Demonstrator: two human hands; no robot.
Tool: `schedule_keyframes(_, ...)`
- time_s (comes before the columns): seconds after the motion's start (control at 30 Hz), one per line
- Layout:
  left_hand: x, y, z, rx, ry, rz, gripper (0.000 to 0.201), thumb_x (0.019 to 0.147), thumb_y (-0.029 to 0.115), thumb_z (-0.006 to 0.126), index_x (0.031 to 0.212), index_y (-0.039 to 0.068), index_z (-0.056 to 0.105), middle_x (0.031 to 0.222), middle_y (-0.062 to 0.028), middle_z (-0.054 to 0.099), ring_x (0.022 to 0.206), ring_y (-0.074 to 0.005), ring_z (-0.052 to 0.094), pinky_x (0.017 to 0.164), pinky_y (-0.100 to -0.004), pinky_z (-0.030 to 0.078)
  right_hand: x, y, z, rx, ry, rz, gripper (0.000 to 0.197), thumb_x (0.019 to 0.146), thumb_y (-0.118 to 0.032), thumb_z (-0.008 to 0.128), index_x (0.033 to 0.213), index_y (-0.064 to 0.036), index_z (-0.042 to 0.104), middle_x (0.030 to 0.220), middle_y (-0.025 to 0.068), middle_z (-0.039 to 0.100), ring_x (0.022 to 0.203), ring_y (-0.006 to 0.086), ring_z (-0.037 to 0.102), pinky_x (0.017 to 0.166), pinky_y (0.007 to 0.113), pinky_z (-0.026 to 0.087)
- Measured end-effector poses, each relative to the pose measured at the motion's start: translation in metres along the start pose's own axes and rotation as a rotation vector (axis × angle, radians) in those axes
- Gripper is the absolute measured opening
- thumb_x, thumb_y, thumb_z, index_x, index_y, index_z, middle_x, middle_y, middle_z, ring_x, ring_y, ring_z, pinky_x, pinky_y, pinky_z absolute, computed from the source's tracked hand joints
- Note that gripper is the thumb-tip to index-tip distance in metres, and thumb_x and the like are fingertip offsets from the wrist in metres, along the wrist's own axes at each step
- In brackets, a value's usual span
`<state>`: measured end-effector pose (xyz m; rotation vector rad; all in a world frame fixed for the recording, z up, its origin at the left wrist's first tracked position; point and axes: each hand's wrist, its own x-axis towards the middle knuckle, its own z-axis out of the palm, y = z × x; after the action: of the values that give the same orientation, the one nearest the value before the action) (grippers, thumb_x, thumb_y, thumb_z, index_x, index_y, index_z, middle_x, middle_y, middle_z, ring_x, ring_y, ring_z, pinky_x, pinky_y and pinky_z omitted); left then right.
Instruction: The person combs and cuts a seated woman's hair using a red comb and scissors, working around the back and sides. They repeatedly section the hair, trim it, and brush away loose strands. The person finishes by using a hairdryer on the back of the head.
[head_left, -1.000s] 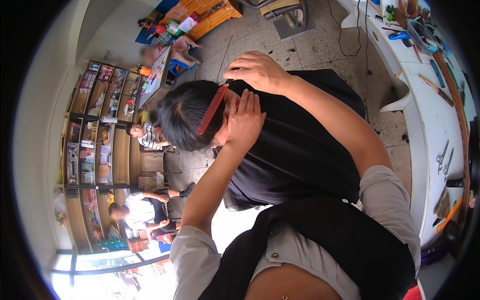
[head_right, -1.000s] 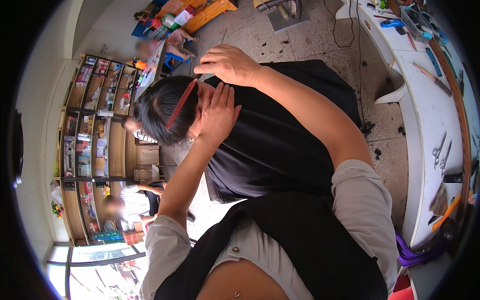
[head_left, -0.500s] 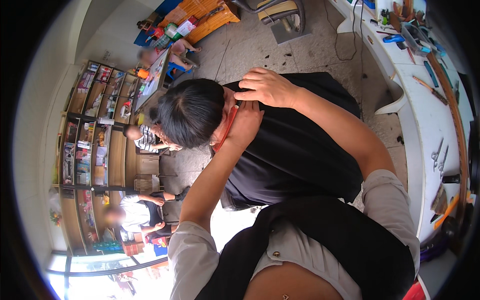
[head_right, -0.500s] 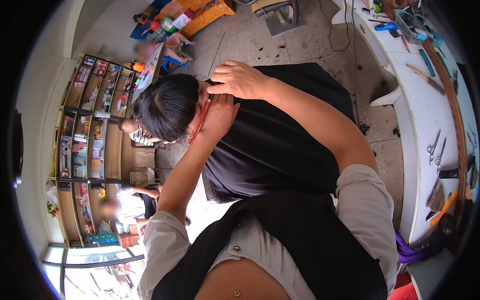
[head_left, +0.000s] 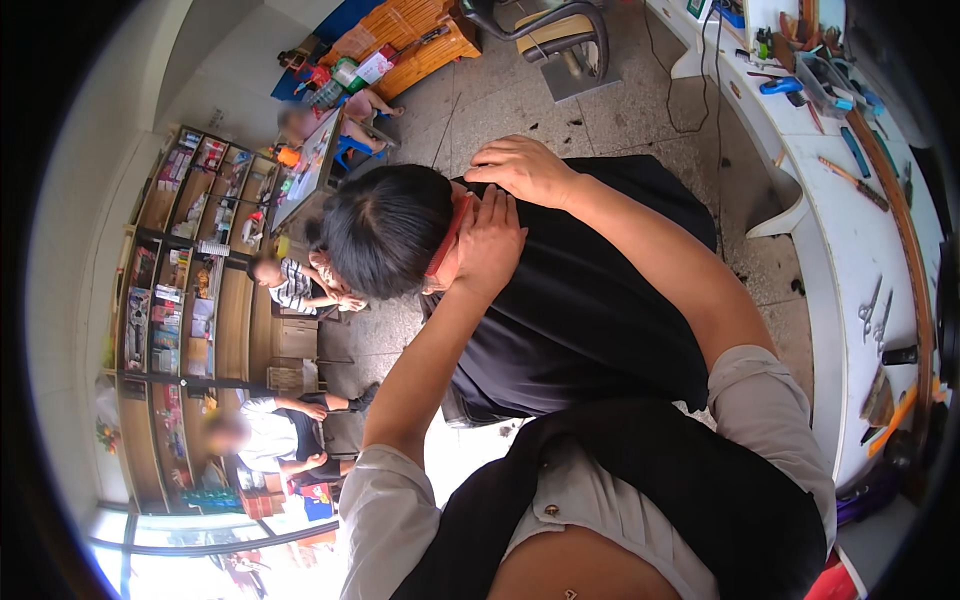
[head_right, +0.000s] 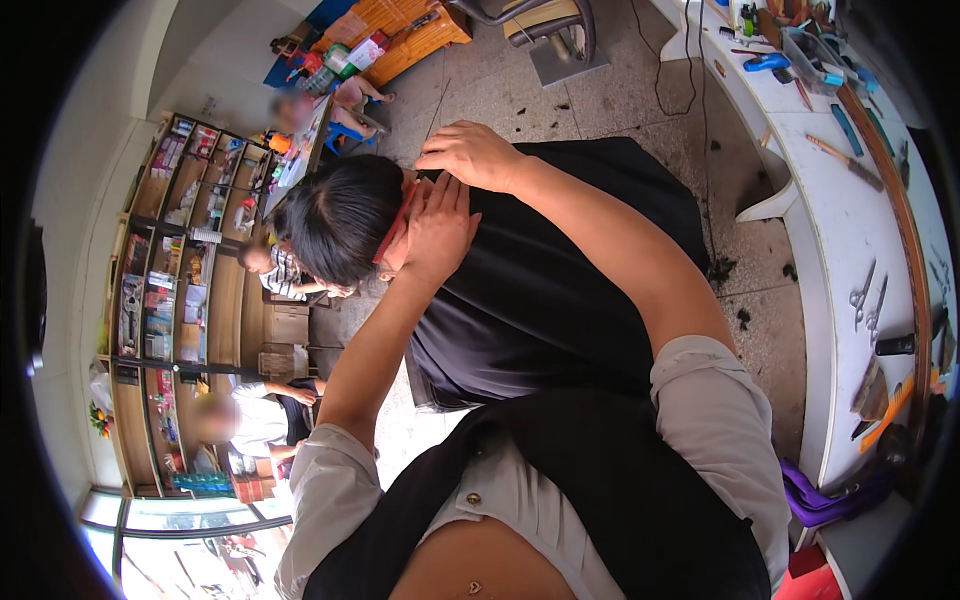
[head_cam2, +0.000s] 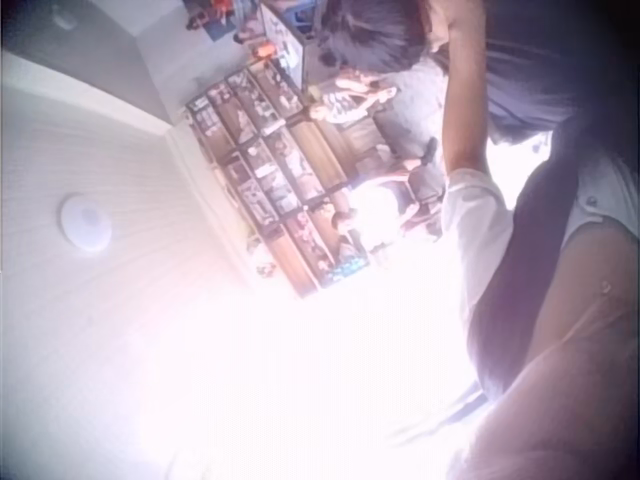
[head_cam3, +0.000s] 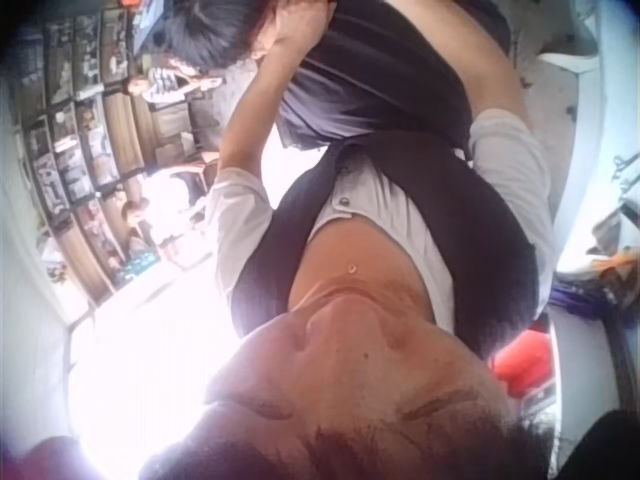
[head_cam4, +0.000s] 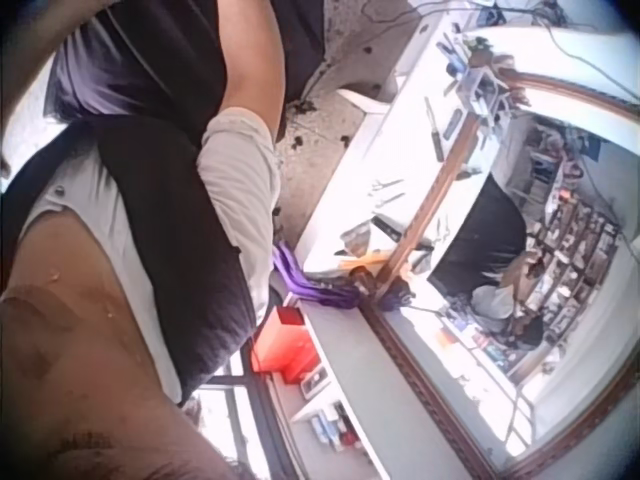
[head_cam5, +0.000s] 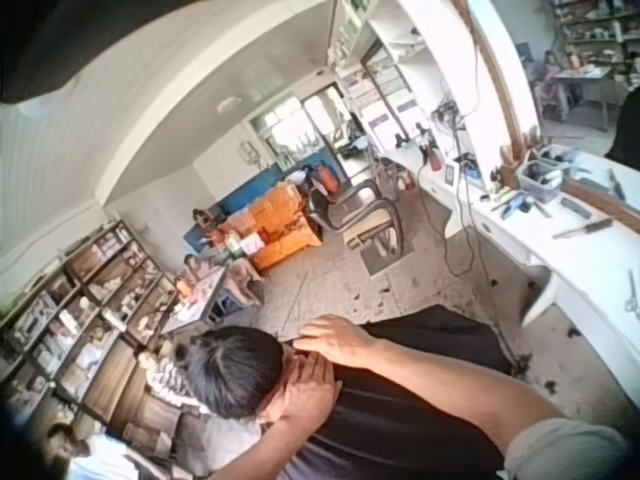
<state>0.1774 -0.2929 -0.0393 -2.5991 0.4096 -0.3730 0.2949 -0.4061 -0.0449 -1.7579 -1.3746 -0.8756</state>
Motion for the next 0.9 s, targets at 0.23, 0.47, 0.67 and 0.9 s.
schedule_keyframes(0.23, -0.002, 0.001, 0.002, 0.06, -0.015, 0.027, 0.052, 0.084, 0.031, 0.057, 0.122, -0.003, 0.049, 0.127, -0.0142, 0.049, 0.126, -0.0253, 0.038, 0.104, -0.04, 0.03, -0.008, -0.002, -0.013, 0.016, -0.021, -0.03, 0.029, 0.071, -0.003, 0.06, 0.098, -0.0131, 0.065, 0.101, 0.0034, 0.063, 0.1, 0.0209, 0.058, 0.085, 0.035, 0.046)
schedule_keyframes(0.47, -0.003, -0.001, 0.003, 0.017, 0.075, 0.039, 0.049, 0.082, 0.031, 0.059, 0.115, -0.004, 0.053, 0.121, -0.0145, 0.052, 0.124, -0.0255, 0.04, 0.105, -0.0461, 0.025, 0.008, -0.025, -0.031, -0.043, 0.098, -0.054, 0.031, 0.072, -0.005, 0.059, 0.101, -0.0153, 0.064, 0.095, 0.0008, 0.061, 0.093, 0.0191, 0.057, 0.087, 0.034, 0.044)
schedule_keyframes(0.67, -0.004, -0.002, 0.008, -0.009, 0.126, 0.058, 0.044, 0.082, 0.032, 0.059, 0.11, -0.002, 0.056, 0.113, -0.0128, 0.056, 0.121, -0.0251, 0.042, 0.103, -0.0458, 0.027, 0.007, -0.039, -0.037, -0.191, 0.095, -0.111, 0.031, 0.072, -0.01, 0.059, 0.102, -0.0169, 0.063, 0.092, 0.0001, 0.059, 0.091, 0.0184, 0.056, 0.087, 0.034, 0.042)
schedule_keyframes(0.9, -0.01, -0.001, 0.003, -0.142, 0.071, 0.113, 0.034, 0.081, 0.027, 0.058, 0.103, 0.001, 0.06, 0.108, -0.0112, 0.06, 0.111, -0.0211, 0.052, 0.089, -0.038, 0.043, -0.003, -0.07, -0.045, -0.304, -0.006, -0.068, 0.033, 0.074, -0.011, 0.056, 0.107, -0.0166, 0.059, 0.091, 0.0009, 0.056, 0.09, 0.0185, 0.054, 0.087, 0.034, 0.04)
